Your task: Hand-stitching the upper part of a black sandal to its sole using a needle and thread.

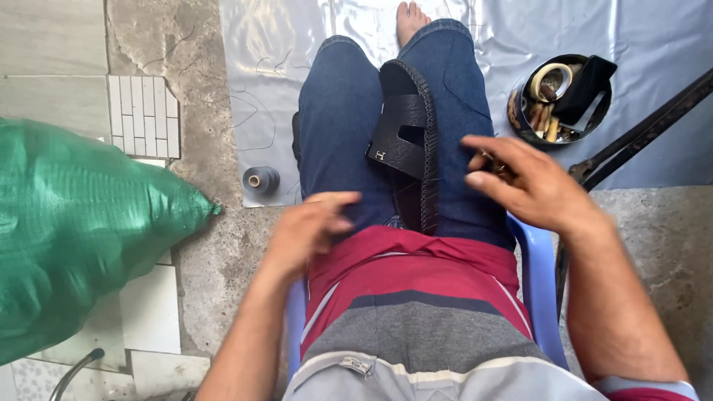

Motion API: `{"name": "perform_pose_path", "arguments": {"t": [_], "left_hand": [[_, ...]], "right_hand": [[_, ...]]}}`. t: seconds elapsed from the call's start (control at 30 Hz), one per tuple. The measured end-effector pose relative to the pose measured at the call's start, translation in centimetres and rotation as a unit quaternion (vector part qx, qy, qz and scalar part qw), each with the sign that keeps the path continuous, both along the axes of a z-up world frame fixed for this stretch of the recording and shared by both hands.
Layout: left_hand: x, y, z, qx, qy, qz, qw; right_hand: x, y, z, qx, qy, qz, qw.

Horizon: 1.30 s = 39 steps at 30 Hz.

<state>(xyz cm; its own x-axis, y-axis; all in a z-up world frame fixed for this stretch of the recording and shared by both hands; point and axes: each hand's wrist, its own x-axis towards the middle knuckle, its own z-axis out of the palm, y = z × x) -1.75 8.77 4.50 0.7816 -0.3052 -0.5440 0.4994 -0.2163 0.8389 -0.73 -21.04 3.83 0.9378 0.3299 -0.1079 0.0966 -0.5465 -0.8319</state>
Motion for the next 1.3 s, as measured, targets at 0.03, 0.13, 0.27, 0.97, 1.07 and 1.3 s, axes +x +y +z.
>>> {"name": "perform_pose_path", "arguments": {"t": [0.03, 0.13, 0.27, 0.97, 1.07, 1.3], "left_hand": [[0.1, 1.3, 0.3, 0.128, 0.026, 0.039, 0.991], [-0.2, 3.7, -0.1, 0.385, -0.084, 0.018, 0.919], [0.5, 1.4, -0.4, 0.317, -0.378, -0.074, 0.867], [-1.0, -8.1, -6.9, 0.0, -0.249, 0.016, 0.968], [-0.5, -8.5, -5.4, 0.036, -0.357, -0.01, 0.933], [-0.2, -9.1, -6.2, 0.063, -0.389, -0.055, 0.917]], "right_hand": [[-0.1, -0.6, 0.3, -0.044, 0.01, 0.015, 0.999], [-0.3, -0.9, 1.3, -0.098, -0.004, 0.047, 0.994], [0.2, 0.7, 2.2, -0.167, -0.051, 0.131, 0.976], [0.8, 3.2, 2.2, -0.23, 0.041, 0.031, 0.972], [0.6, 2.9, 2.2, -0.268, 0.032, 0.02, 0.963], [0.3, 1.5, -1.0, -0.181, -0.022, 0.013, 0.983]]}}
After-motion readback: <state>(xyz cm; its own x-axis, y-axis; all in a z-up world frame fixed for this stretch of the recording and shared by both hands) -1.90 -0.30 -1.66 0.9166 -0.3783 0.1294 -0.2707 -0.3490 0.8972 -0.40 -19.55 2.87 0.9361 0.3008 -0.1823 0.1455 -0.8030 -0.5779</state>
